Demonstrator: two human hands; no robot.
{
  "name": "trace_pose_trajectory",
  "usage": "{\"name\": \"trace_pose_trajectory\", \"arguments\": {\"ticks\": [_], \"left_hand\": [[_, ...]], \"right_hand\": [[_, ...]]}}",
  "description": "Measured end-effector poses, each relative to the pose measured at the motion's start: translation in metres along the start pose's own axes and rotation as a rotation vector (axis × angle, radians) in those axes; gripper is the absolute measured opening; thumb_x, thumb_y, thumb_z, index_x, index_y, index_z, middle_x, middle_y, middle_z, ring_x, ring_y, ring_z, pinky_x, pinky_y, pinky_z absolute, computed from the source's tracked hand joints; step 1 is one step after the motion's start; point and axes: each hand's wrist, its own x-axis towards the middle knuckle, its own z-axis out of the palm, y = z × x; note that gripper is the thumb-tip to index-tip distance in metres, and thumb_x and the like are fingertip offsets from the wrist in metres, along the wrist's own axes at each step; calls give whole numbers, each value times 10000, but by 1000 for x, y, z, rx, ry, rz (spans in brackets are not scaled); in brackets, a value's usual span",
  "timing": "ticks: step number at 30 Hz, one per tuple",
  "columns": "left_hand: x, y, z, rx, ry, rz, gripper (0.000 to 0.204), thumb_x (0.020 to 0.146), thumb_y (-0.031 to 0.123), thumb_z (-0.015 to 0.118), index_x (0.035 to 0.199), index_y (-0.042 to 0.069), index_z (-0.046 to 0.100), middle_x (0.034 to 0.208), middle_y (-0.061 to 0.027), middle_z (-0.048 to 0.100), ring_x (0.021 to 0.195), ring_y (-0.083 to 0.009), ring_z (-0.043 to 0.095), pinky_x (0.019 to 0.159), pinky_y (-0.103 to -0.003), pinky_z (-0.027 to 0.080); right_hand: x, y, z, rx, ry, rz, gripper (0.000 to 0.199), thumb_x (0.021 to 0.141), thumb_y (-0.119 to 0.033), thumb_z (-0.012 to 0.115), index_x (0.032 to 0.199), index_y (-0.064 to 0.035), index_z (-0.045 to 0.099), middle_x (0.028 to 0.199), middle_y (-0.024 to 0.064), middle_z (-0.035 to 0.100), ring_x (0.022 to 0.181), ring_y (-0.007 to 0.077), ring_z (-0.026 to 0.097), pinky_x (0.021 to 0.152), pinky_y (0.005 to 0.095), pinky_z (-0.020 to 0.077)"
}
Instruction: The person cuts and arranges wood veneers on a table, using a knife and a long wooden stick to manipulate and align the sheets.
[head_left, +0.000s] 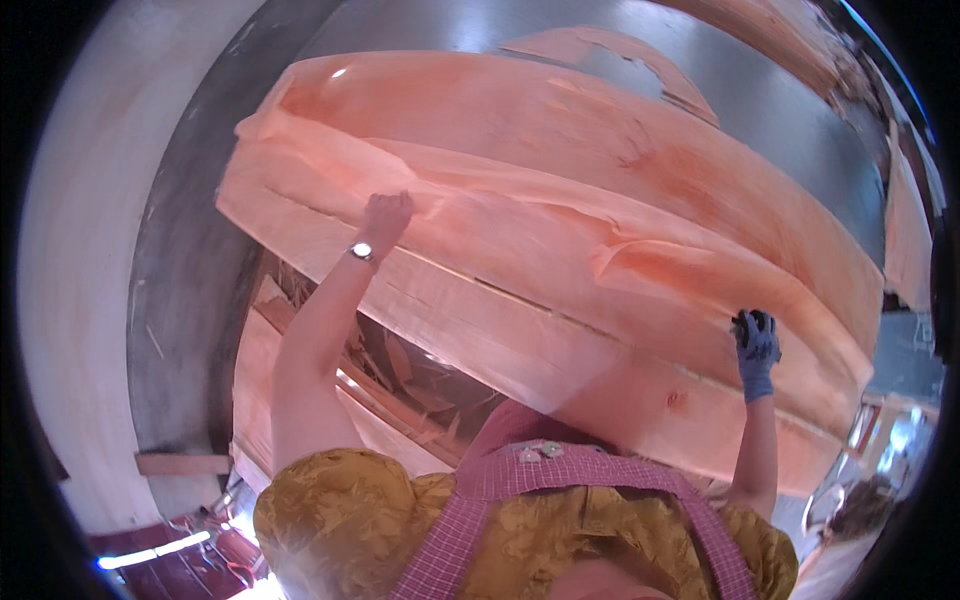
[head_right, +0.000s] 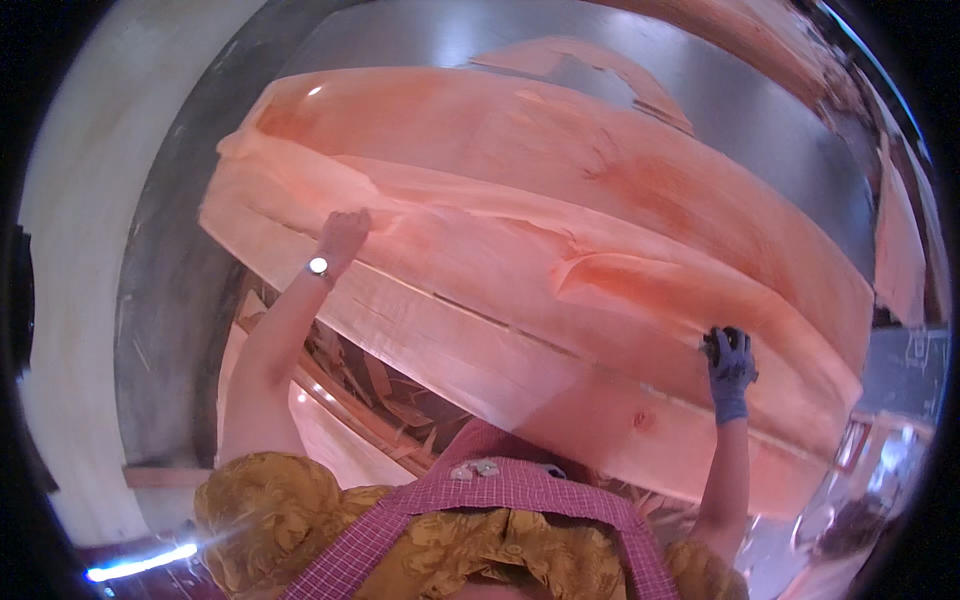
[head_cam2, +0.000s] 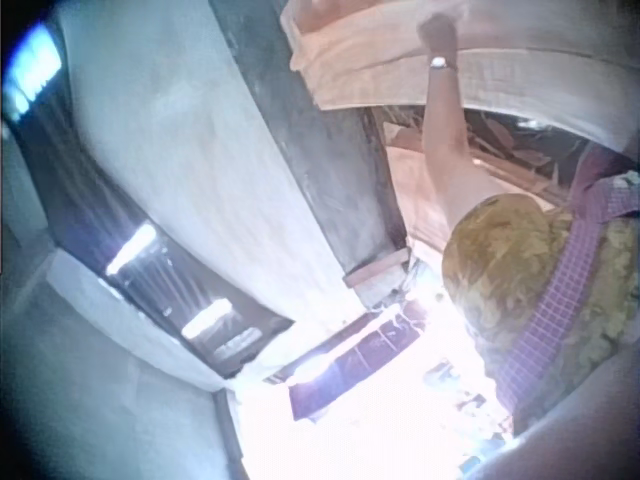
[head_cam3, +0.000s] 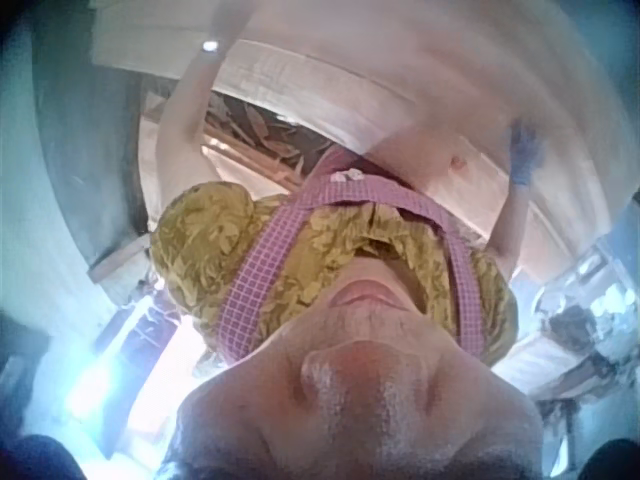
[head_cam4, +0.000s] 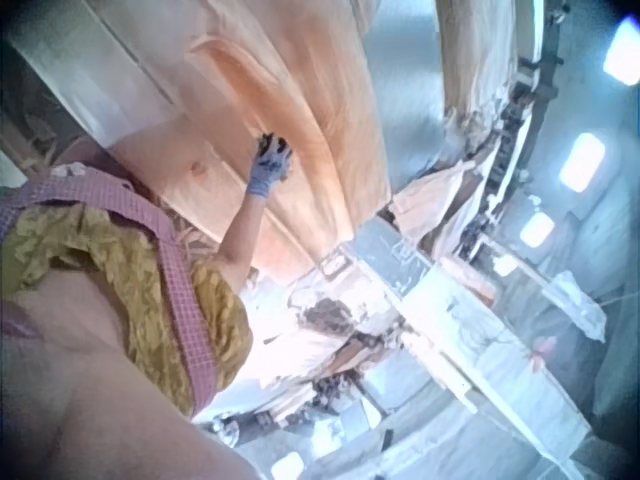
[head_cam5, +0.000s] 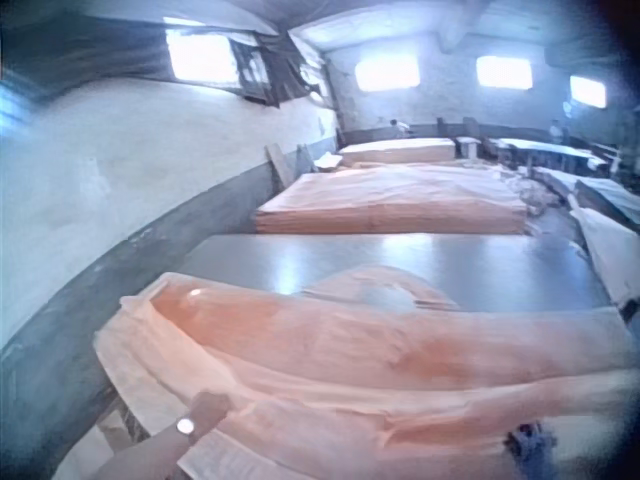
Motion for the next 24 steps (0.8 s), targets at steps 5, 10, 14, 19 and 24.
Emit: {"name": "trace_pose_trajectory", "arguments": {"ticks": [5, 10, 14, 19, 24], "left_hand": [[-37, 12, 1, -217, 61, 0, 317, 849, 123, 551, 1155, 48, 590, 817, -52, 645, 794, -216, 635, 727, -390, 476], [-72, 11, 2, -270, 31, 72, 351, 854, 81, 541, 1198, 23, 578, 926, -94, 645, 823, -252, 613, 756, -402, 470], [-93, 23, -10, -313, -11, 83, 119, 857, 40, 532, 966, 62, 573, 822, -119, 616, 761, -309, 621, 675, -447, 481], [-112, 46, -10, -199, -236, -16, 187, 840, 96, 589, 1020, 47, 567, 879, -118, 624, 821, -323, 629, 724, -451, 488], [-105, 129, -102, -248, -187, -97, 395, 801, 197, 698, 1137, 24, 583, 1009, -144, 620, 954, -323, 610, 814, -431, 485]], "right_hand": [[-22, -32, -72, -30, 97, -12, 329, 744, -166, 754, 1064, -148, 678, 1022, 75, 622, 944, 276, 609, 736, 404, 519], [-66, -35, -110, -30, 129, -7, 345, 728, -253, 751, 1051, -160, 673, 999, 70, 625, 918, 274, 611, 734, 398, 519], [-96, -55, -126, -56, 55, 29, 285, 769, -254, 696, 1043, -183, 662, 989, 30, 618, 883, 231, 607, 713, 389, 515], [-147, -73, -118, -165, -76, -122, 333, 767, -252, 640, 1083, -152, 605, 967, 37, 600, 843, 228, 598, 658, 383, 518], [-192, -95, -114, -14, -193, -156, 319, 774, -256, 630, 1053, -107, 583, 963, 50, 576, 854, 225, 613, 652, 375, 538]]}}
